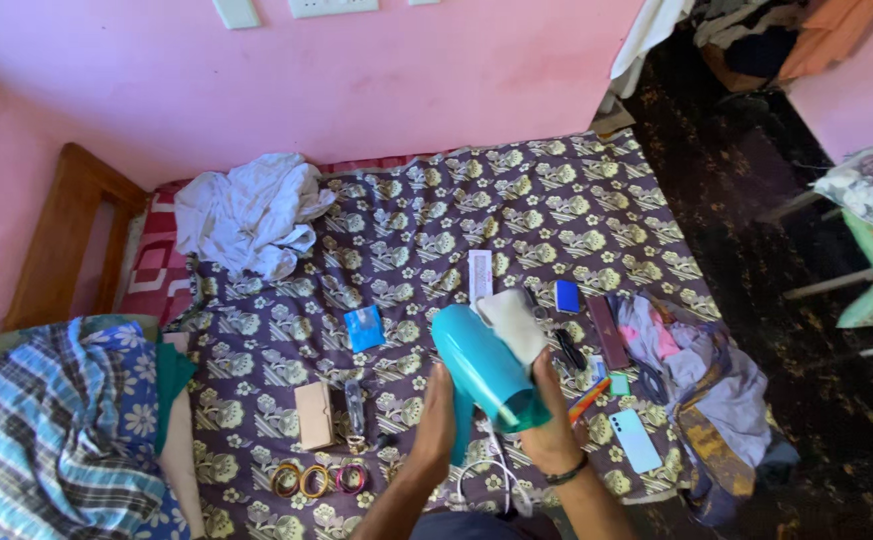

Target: The person wipes a teal hair dryer with a white cloth, cleaning its body and nozzle. They rotate the dryer to access different sides and continue wiping until the surface appears clean.

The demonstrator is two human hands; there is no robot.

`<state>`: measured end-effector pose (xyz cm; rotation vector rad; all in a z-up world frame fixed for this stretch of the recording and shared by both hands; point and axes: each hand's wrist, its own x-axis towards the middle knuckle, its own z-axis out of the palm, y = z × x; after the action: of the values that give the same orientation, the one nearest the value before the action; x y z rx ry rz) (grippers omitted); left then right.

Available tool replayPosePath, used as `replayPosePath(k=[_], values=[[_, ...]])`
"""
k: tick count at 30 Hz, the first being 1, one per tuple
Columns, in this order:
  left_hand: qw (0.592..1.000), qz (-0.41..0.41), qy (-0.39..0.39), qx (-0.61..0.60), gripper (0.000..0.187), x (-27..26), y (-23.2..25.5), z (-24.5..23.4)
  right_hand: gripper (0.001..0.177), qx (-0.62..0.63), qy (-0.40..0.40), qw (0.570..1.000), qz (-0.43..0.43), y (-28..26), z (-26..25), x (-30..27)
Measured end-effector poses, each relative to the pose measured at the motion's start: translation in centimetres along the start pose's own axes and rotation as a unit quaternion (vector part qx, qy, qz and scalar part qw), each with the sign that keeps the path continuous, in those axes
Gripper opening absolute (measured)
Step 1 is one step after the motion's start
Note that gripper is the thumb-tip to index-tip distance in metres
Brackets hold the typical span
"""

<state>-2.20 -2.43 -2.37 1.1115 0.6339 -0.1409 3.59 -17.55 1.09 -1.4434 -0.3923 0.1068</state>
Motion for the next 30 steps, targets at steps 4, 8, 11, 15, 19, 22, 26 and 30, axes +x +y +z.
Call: replayPosePath(k=[4,8,11,15,19,22,26,30], values=[[0.995,0.095,-0.011,-0.014,0.064,0.3,-0.3,0.3,0.049,0.331,0.141,0.92,0.158,-2.6,2.1,-1.0],[0.993,0.115,0.026,-0.024,0.051,0.5,0.6,0.5,0.049,0.34,0.169,0.919,0.108,-3.1,3.0,-2.4],[0.963,0.239,0.015,0.121,0.043,0.1,-0.6,0.2,0.045,0.117,0.169,0.979,0.004,-3.7,3.5,-3.3],[0.949,0.187,-0.035,0.25,0.028,0.2,-3.5,0.6,0.045,-0.284,0.06,0.916,-0.276,-4.8,2.8,-1.0],[0.917,0.262,-0.077,0.292,0.058,-1.7,-3.0,-0.1,0.051,-0.302,0.031,0.916,-0.264,-4.2,-0.2,3.7],[0.959,0.182,-0.165,0.143,0.05,-3.4,0.2,0.5,0.043,-0.212,0.083,0.973,-0.048,-4.8,0.0,4.3],[0.911,0.273,-0.234,0.202,0.042,-2.6,0.6,1.8,0.034,-0.332,-0.003,0.891,-0.309,-8.2,3.7,2.9],[0.931,0.169,-0.304,0.109,0.031,-2.3,-0.1,1.5,0.037,-0.456,-0.071,0.799,-0.385,-8.6,3.7,5.3]])
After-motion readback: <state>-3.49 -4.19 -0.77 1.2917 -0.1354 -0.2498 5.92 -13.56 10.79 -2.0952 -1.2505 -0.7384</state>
